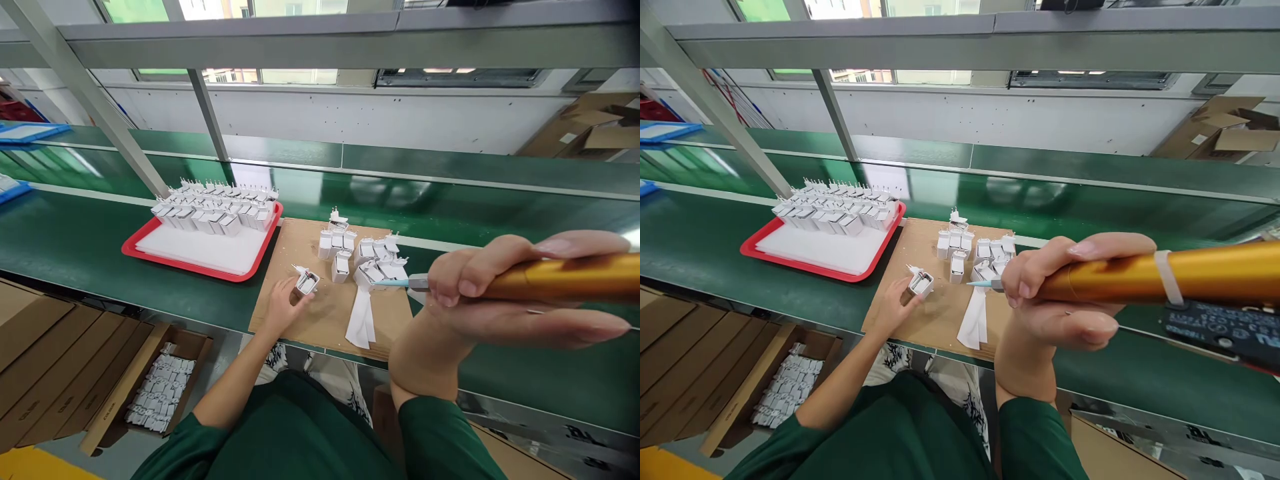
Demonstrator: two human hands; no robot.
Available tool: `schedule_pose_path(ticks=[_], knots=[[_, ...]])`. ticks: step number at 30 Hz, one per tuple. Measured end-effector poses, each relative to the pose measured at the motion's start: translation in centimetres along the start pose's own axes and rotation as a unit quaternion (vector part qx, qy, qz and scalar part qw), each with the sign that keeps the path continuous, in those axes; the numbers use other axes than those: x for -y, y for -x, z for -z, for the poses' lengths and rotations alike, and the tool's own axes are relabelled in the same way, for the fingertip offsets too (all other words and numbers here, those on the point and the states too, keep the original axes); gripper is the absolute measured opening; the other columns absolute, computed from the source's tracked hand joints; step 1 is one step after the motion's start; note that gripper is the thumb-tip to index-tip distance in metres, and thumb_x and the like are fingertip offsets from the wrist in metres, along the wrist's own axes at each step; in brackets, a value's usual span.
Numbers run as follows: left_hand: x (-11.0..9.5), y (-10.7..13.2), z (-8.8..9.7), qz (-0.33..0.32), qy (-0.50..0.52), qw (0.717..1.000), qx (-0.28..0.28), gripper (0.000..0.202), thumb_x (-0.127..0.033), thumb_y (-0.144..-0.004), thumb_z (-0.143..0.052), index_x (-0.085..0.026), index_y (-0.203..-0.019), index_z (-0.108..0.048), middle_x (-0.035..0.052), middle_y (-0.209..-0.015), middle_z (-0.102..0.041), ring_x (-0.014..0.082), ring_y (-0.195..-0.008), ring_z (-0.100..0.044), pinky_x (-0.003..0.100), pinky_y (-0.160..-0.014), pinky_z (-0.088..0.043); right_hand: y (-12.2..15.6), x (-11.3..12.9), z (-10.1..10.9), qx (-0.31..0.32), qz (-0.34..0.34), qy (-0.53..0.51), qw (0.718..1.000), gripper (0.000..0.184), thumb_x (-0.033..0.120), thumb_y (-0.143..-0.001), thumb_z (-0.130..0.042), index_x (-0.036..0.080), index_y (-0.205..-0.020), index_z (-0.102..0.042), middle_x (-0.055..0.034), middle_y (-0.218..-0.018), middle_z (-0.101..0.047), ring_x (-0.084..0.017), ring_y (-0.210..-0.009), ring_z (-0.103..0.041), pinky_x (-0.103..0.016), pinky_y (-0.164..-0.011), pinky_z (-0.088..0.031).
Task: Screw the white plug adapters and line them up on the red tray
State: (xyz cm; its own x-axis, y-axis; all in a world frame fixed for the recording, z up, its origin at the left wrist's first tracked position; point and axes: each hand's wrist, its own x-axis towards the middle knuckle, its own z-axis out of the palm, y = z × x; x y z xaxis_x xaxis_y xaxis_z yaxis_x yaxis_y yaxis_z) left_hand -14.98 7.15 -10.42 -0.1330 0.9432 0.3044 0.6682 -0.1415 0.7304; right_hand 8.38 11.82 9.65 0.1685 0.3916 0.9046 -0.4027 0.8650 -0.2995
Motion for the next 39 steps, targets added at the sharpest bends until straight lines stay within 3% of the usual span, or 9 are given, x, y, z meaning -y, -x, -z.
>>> schedule_pose_path(ticks=[2, 4, 10, 13, 17, 23, 29, 39], knots=[[-0.3, -0.1, -0.6, 0.023, -0.043, 0.999, 0.012, 0.052, -0.039, -0.083, -0.074, -0.013, -0.127, -0.063, 0.0160, -0.120, -0.072, 0.0335, -0.114, -0.066, 0.050, -0.100, -0.054, -0.2, -0.1, 0.1, 0.024, 0.016, -0.005, 1.000, 0.033, 0.054, -0.089, -0.059, 0.023, -0.096, -0.066, 0.0081, -0.052, -0.047, -0.006, -0.025, -0.028, -0.018, -0.019, -0.029], [-0.9, -0.5, -1.0, 0.032, -0.037, 0.998, 0.039, 0.048, -0.034, -0.085, -0.072, -0.014, -0.127, -0.062, 0.0148, -0.117, -0.072, 0.0319, -0.109, -0.068, 0.049, -0.096, -0.055, -0.3, -0.1, 0.2, 0.027, 0.014, -0.008, 1.000, 0.032, 0.053, -0.089, -0.059, 0.023, -0.097, -0.066, 0.0078, -0.053, -0.048, -0.006, -0.026, -0.029, -0.019, -0.019, -0.029], [-5.5, -1.8, 0.1, -0.045, 0.120, 0.986, 0.110, 0.041, -0.031, -0.091, -0.063, -0.019, -0.129, -0.057, 0.0091, -0.119, -0.072, 0.0202, -0.096, -0.072, 0.031, -0.081, -0.060, 0.2, -0.4, -0.1, 0.026, 0.028, -0.052, 0.998, 0.034, 0.049, -0.090, -0.060, 0.018, -0.105, -0.065, 0.0072, -0.057, -0.049, -0.005, -0.030, -0.031, -0.017, -0.023, -0.032], [-8.2, -2.3, 1.6, -0.102, 0.078, 0.987, 0.098, 0.041, -0.027, -0.086, -0.067, -0.020, -0.126, -0.060, 0.0060, -0.109, -0.074, 0.0188, -0.089, -0.070, 0.029, -0.078, -0.058, 0.4, -0.3, -0.6, -0.012, 0.016, -0.036, 0.999, 0.033, 0.052, -0.088, -0.065, 0.021, -0.101, -0.064, 0.0089, -0.053, -0.045, -0.004, -0.029, -0.027, -0.017, -0.023, -0.030], [-10.4, -3.1, 3.4, -0.185, 0.001, 0.981, 0.062, 0.044, -0.019, -0.078, -0.069, -0.019, -0.122, -0.063, 0.0040, -0.100, -0.074, 0.0184, -0.084, -0.069, 0.028, -0.077, -0.056, 0.3, -0.3, -0.8, -0.013, 0.013, -0.030, 0.999, 0.034, 0.054, -0.086, -0.068, 0.024, -0.101, -0.063, 0.0104, -0.051, -0.046, -0.003, -0.027, -0.024, -0.016, -0.023, -0.028], [-11.6, -3.8, 4.4, -0.284, -0.001, 0.959, 0.020, 0.039, -0.016, -0.077, -0.068, -0.017, -0.116, -0.063, 0.0038, -0.096, -0.072, 0.0177, -0.084, -0.067, 0.025, -0.072, -0.054, 0.2, -0.3, -0.7, 0.003, 0.018, -0.044, 0.999, 0.033, 0.053, -0.087, -0.068, 0.025, -0.103, -0.064, 0.0097, -0.050, -0.046, -0.004, -0.028, -0.026, -0.016, -0.023, -0.026], [-12.6, -4.0, 4.6, -0.276, -0.001, 0.961, 0.033, 0.034, -0.016, -0.077, -0.067, -0.018, -0.111, -0.064, 0.0024, -0.093, -0.071, 0.0175, -0.082, -0.068, 0.026, -0.073, -0.054, 0.1, -0.3, -0.7, 0.003, 0.012, -0.014, 1.000, 0.029, 0.054, -0.089, -0.062, 0.029, -0.101, -0.061, 0.0117, -0.050, -0.045, -0.003, -0.027, -0.023, -0.013, -0.025, -0.030], [-12.9, -4.0, 4.7, -0.266, -0.010, 0.963, 0.049, 0.032, -0.025, -0.081, -0.067, -0.020, -0.112, -0.066, 0.0031, -0.090, -0.071, 0.0188, -0.082, -0.068, 0.027, -0.076, -0.055, 0.1, -0.4, -0.9, 0.004, 0.016, -0.072, 0.997, 0.023, 0.046, -0.091, -0.063, 0.025, -0.101, -0.062, 0.0106, -0.050, -0.044, -0.003, -0.025, -0.025, -0.014, -0.023, -0.027]])
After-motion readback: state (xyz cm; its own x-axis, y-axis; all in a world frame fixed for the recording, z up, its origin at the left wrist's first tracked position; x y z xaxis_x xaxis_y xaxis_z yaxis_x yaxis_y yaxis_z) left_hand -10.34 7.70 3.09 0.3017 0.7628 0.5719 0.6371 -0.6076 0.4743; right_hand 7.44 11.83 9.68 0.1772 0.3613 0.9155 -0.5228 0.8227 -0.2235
